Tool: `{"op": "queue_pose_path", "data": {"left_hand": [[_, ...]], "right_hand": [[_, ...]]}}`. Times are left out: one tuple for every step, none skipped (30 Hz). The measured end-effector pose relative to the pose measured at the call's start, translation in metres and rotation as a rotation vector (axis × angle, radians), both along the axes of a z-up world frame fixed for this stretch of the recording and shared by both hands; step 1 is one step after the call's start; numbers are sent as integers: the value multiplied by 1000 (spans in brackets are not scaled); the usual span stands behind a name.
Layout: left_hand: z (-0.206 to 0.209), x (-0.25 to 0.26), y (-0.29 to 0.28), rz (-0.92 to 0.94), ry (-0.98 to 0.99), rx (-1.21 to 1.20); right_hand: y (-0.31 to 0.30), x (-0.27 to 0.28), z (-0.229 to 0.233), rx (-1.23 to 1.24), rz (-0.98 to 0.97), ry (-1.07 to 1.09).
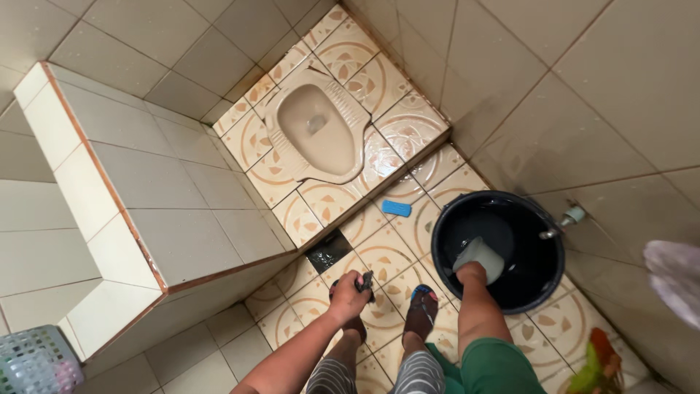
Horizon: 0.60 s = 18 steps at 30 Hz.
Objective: The person repeatedly scoops water from a bucket with a small pot and pours it onto a tiled ledge and floor while scrubbing with a steel wool pad. The person refills the pot from the bucket and continues scrubbing the same areas throughout the clip.
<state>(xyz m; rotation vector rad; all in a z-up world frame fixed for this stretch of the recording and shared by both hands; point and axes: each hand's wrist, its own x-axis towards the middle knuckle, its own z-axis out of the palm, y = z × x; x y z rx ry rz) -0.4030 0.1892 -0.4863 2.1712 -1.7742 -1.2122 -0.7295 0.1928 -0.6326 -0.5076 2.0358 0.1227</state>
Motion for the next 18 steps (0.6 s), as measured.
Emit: {"op": "queue_pose_path", "data": {"left_hand": [[2,4,0,-19,9,-2],[6,9,3,-38,18,-3],[7,12,6,-59,27,-3],[6,14,8,-73,38,-21],[4,16,11,-85,47,-37],[1,18,13,-97,56,-53],[-4,19,13,-84,33,-33],[-10,18,11,-72,9,-13],[-13,18,15,-59,-13,17],[-15,19,15,-52,9,15],[-18,17,13,-51,37,16],[-16,17,14,-50,64,16],[-15,14,12,-51,52,12],[-11,13,12,-51,41,7],[-7,10,15,-46,34,3],[-1,9,17,-42,58,-7],[4,8,16,-35,84,-22],[12,7,15,-28,109,-37]], "right_hand": [[-9,3,-7,-15,-12,-14],[-17,7,-13,-30,-35,-31],[-22,9,-19,-41,-58,-47],[-26,11,-25,-50,-85,-63],[-27,12,-31,-59,-117,-86],[-29,14,-37,-70,-152,-111],[-29,14,-42,-82,-185,-135],[-31,13,-48,-108,-246,-175],[-26,13,-51,-124,-318,-220],[-21,12,-53,-142,-383,-267],[-15,8,-52,-177,-534,-355],[-9,4,-49,-212,-685,-449],[-11,-4,-44,-252,-821,-524],[-1,-2,-34,-281,-930,-591],[12,-1,-20,-312,-1029,-651],[25,-1,-5,-340,-1114,-702],[39,1,12,-383,-1148,-728],[50,2,30,-420,-1165,-746]]}}
